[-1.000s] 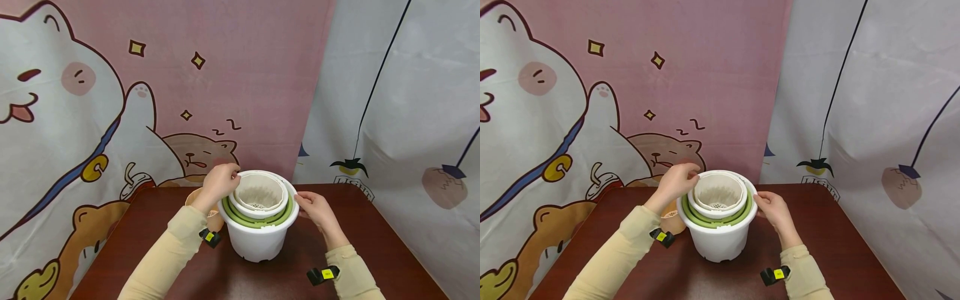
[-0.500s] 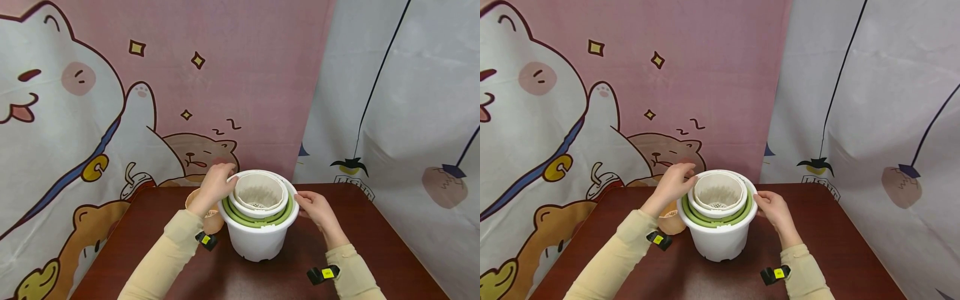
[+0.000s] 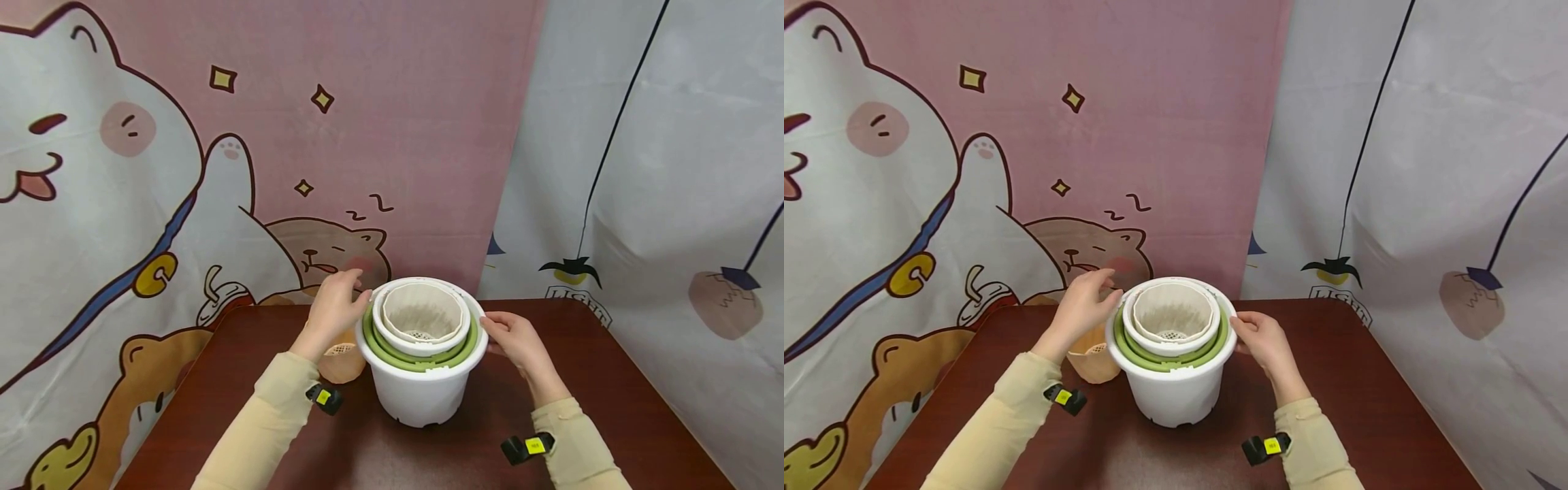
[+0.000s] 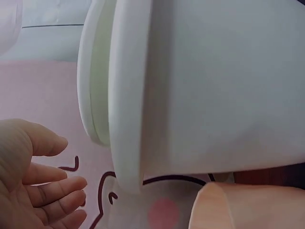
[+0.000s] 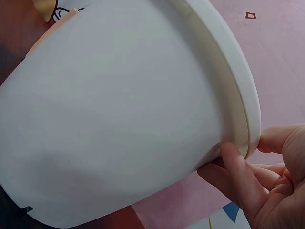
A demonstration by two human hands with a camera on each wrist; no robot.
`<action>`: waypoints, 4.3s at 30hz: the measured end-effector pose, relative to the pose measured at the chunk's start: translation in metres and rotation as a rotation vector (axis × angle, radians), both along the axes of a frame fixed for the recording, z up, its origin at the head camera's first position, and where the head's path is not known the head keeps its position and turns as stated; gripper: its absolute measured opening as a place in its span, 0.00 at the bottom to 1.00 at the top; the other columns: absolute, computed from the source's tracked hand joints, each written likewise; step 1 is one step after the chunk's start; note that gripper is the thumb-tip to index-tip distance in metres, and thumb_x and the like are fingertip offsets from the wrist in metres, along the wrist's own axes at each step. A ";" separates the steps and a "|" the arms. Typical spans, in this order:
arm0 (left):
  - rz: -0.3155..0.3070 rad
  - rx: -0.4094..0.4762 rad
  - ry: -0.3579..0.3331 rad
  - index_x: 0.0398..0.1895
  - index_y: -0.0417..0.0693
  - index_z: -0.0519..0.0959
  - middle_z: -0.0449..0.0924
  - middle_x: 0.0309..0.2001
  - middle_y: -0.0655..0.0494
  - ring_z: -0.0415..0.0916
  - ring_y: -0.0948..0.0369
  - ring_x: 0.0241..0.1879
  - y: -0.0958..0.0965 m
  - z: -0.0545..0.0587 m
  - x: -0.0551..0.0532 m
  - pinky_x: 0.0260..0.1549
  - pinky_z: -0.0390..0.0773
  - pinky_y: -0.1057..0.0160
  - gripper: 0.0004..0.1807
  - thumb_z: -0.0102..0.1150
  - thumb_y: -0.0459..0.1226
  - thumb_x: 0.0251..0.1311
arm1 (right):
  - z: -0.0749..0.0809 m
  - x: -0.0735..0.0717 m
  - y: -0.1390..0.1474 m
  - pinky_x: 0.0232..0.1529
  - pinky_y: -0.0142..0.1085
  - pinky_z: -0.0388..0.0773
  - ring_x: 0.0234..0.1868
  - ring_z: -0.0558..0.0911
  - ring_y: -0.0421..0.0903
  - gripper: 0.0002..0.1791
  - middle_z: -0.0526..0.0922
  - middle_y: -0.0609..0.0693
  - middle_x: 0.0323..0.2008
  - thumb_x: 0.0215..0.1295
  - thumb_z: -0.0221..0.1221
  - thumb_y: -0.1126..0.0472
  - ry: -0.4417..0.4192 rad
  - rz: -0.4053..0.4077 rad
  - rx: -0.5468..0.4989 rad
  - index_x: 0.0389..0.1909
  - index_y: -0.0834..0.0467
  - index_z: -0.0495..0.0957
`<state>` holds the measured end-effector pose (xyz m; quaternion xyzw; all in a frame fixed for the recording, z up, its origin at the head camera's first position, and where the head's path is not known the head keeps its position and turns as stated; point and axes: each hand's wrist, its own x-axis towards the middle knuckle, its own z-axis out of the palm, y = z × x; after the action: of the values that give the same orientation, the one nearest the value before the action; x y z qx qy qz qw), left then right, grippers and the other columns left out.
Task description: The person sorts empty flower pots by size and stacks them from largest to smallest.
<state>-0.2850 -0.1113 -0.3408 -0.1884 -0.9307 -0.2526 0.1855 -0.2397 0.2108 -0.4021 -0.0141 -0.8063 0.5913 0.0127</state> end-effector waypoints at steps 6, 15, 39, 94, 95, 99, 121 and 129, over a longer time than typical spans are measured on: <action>0.027 0.023 0.010 0.60 0.34 0.75 0.83 0.46 0.41 0.76 0.44 0.51 -0.012 -0.007 -0.001 0.55 0.72 0.47 0.25 0.61 0.40 0.64 | 0.000 0.000 0.000 0.44 0.44 0.83 0.38 0.84 0.45 0.26 0.78 0.69 0.53 0.74 0.55 0.57 0.000 0.000 0.005 0.62 0.73 0.69; 0.070 0.040 -0.016 0.60 0.34 0.75 0.81 0.48 0.39 0.77 0.44 0.50 -0.024 -0.014 0.000 0.51 0.75 0.45 0.26 0.62 0.40 0.63 | -0.001 -0.001 0.000 0.43 0.42 0.84 0.38 0.84 0.44 0.26 0.78 0.69 0.53 0.74 0.55 0.57 -0.004 -0.001 0.003 0.62 0.74 0.69; 0.198 0.034 -0.087 0.61 0.32 0.74 0.79 0.51 0.35 0.76 0.40 0.52 -0.061 -0.040 -0.009 0.50 0.76 0.42 0.29 0.64 0.41 0.61 | -0.001 -0.001 0.000 0.40 0.37 0.84 0.38 0.84 0.44 0.26 0.79 0.69 0.53 0.73 0.56 0.57 -0.001 0.001 -0.013 0.62 0.74 0.69; 0.321 0.139 -0.470 0.66 0.22 0.61 0.66 0.63 0.23 0.72 0.34 0.56 -0.099 -0.088 -0.028 0.52 0.75 0.40 0.36 0.56 0.43 0.66 | -0.001 -0.001 -0.001 0.41 0.39 0.84 0.38 0.84 0.44 0.26 0.80 0.68 0.52 0.73 0.56 0.57 0.003 -0.006 -0.017 0.61 0.74 0.70; 0.317 0.143 -0.473 0.66 0.22 0.62 0.66 0.62 0.23 0.76 0.36 0.52 -0.099 -0.088 -0.027 0.48 0.78 0.42 0.35 0.56 0.43 0.66 | -0.001 -0.001 -0.001 0.41 0.40 0.84 0.38 0.84 0.44 0.26 0.80 0.68 0.52 0.73 0.56 0.57 0.004 -0.005 -0.017 0.61 0.74 0.70; 0.298 0.178 -0.495 0.65 0.22 0.62 0.68 0.60 0.22 0.83 0.44 0.33 -0.098 -0.088 -0.026 0.29 0.84 0.51 0.33 0.55 0.40 0.67 | 0.000 0.000 -0.002 0.42 0.42 0.84 0.38 0.84 0.43 0.26 0.80 0.68 0.52 0.73 0.57 0.57 0.000 -0.005 -0.021 0.61 0.74 0.70; 0.332 0.221 -0.519 0.54 0.25 0.72 0.78 0.47 0.30 0.82 0.50 0.26 -0.090 -0.092 -0.028 0.22 0.84 0.54 0.20 0.51 0.30 0.60 | -0.002 -0.001 0.000 0.44 0.44 0.83 0.38 0.84 0.44 0.26 0.80 0.67 0.52 0.73 0.56 0.57 0.003 -0.005 -0.006 0.61 0.73 0.71; 0.358 0.215 -0.510 0.53 0.25 0.73 0.79 0.46 0.30 0.82 0.52 0.24 -0.089 -0.092 -0.029 0.24 0.84 0.53 0.18 0.51 0.27 0.60 | -0.002 -0.002 0.000 0.44 0.45 0.83 0.38 0.84 0.44 0.26 0.80 0.67 0.52 0.73 0.56 0.57 0.002 -0.010 -0.008 0.61 0.73 0.71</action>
<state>-0.3140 -0.2001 -0.4324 0.0681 -0.9336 -0.3517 0.0068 -0.2414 0.2108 -0.4046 -0.0175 -0.8038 0.5944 0.0164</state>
